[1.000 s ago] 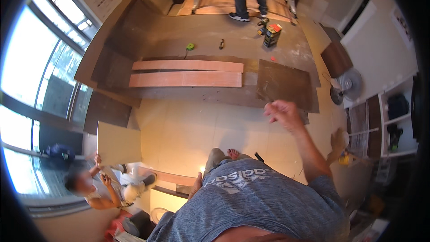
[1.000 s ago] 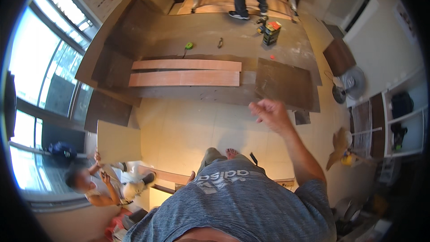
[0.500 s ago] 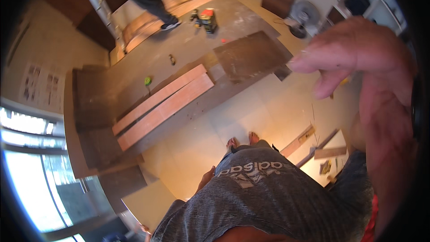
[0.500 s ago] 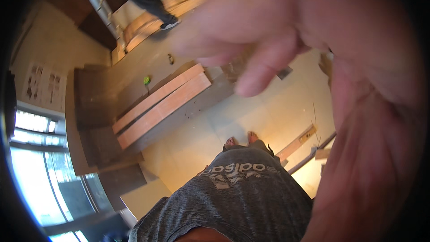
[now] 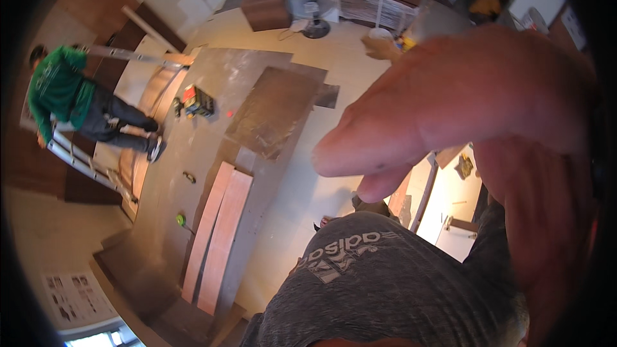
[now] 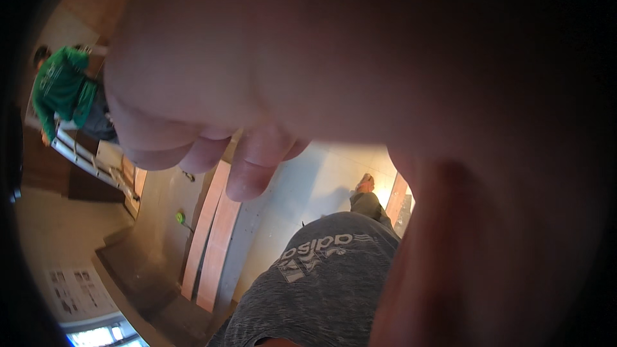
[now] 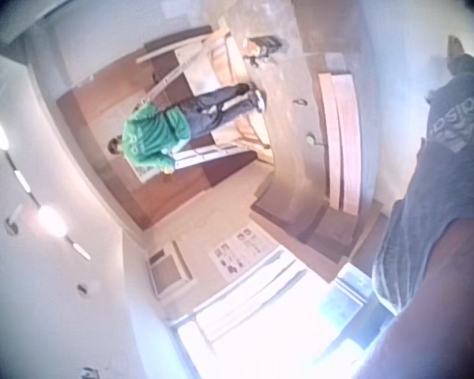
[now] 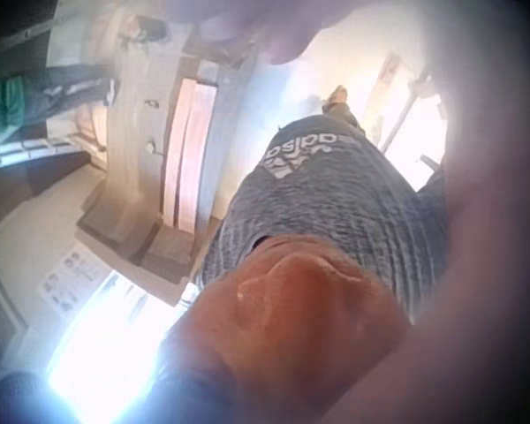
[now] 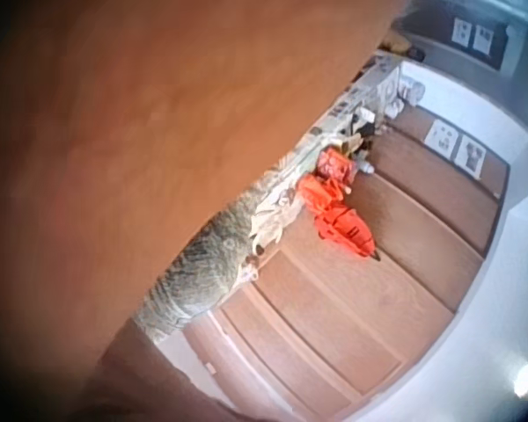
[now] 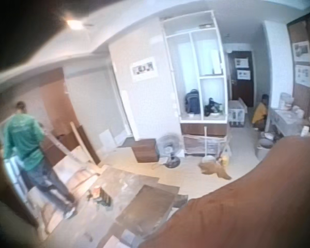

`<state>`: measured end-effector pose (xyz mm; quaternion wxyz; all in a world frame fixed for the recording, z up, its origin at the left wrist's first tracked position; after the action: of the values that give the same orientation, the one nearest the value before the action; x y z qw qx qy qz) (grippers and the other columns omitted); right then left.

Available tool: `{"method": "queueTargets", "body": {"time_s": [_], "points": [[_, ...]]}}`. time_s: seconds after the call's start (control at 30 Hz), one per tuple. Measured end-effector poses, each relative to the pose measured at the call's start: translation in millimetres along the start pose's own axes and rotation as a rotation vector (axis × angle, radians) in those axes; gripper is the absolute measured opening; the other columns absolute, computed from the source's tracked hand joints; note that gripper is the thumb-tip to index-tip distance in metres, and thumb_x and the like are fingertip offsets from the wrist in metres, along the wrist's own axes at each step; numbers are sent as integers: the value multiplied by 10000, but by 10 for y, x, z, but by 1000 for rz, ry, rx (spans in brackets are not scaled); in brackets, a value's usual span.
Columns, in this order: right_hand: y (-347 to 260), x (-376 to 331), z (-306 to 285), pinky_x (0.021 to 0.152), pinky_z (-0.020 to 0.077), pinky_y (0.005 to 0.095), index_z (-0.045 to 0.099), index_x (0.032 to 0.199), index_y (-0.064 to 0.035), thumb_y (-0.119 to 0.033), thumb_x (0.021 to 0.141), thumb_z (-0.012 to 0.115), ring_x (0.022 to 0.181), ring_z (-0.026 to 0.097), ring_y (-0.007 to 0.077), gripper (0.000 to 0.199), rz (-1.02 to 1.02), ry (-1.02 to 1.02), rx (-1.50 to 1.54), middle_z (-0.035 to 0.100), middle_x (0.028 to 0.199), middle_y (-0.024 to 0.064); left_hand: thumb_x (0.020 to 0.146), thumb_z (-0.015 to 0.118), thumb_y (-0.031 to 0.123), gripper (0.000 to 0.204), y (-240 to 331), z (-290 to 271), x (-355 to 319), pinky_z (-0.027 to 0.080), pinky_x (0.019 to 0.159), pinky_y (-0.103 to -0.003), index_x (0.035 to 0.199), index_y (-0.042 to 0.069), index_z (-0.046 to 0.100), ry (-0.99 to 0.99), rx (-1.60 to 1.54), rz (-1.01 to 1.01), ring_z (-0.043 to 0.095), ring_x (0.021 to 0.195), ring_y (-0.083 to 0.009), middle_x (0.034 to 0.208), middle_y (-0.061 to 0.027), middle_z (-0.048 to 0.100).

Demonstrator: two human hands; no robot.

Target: The person assembles a white wall cabinet by fitting a door panel and a trim strip. They use a hammer to secure the trim and adjust the door alignment. The person moves around the room to retrieve parts and tools during the process.

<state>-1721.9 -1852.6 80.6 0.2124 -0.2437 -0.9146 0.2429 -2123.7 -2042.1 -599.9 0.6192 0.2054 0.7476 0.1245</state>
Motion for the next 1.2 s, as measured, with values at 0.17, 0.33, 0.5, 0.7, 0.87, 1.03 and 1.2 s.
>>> {"method": "queueTargets", "body": {"time_s": [0.17,0.33,0.5,0.7,0.87,1.03,1.2], "points": [[388,-580,-455,841,537,365,652,1218,12,-406,982,618,866,698,220,481,78,112,-16,720,1039,149,833,563,787,1014,864,430,201,431,1091,-466,1379,-67,539,-62,88,40,557,1293,-381,1342,-263,613],[844,-1057,-850,830,548,356,655,1225,6,-388,983,633,868,698,213,463,124,199,-19,724,1042,143,834,558,790,1016,1733,950,339,428,1094,-469,1378,-68,539,-116,138,70,553,1297,-381,1346,-263,611],[1101,-1550,-1141,819,559,348,658,1232,0,-370,984,647,870,699,207,446,291,326,-65,727,1045,137,836,553,792,1017,2758,1744,576,426,1096,-472,1378,-69,538,-278,201,104,549,1302,-381,1350,-262,608],[1899,-2216,-1328,806,572,337,662,1241,-7,-349,986,665,872,700,199,426,544,668,-10,732,1049,130,838,548,795,1019,3588,2578,620,423,1099,-476,1378,-69,537,-493,79,-32,544,1308,-381,1355,-262,605],[3338,-3436,-892,718,518,251,746,1076,-4,-406,885,784,801,674,120,447,1244,1372,120,739,894,79,840,543,797,1020,4237,3252,625,420,1102,-479,1377,-70,536,-707,-21,-297,540,1312,-382,1359,-261,603],[4126,-5158,2075,735,555,364,761,1032,-3,-555,903,682,778,721,236,572,2212,999,376,749,866,161,841,538,800,1022,5315,3575,798,417,1104,-482,1377,-70,535,-788,-30,-404,536,1317,-382,1363,-260,600],[3836,-3942,3793,644,577,481,693,962,24,-624,960,556,828,715,287,662,2411,1016,1348,722,982,160,927,503,714,921,6895,3836,2014,426,1094,-551,1486,-11,404,-902,-450,-262,513,1350,-370,1503,-235,478]]}}
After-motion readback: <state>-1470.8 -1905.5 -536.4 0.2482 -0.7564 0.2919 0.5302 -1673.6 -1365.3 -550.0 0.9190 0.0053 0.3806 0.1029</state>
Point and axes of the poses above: each hand's wrist, its own x-axis towards the middle knuckle, its own z-axis out of the palm, y = z × x, the point moved 6 cm from there along x, towards the middle knuckle
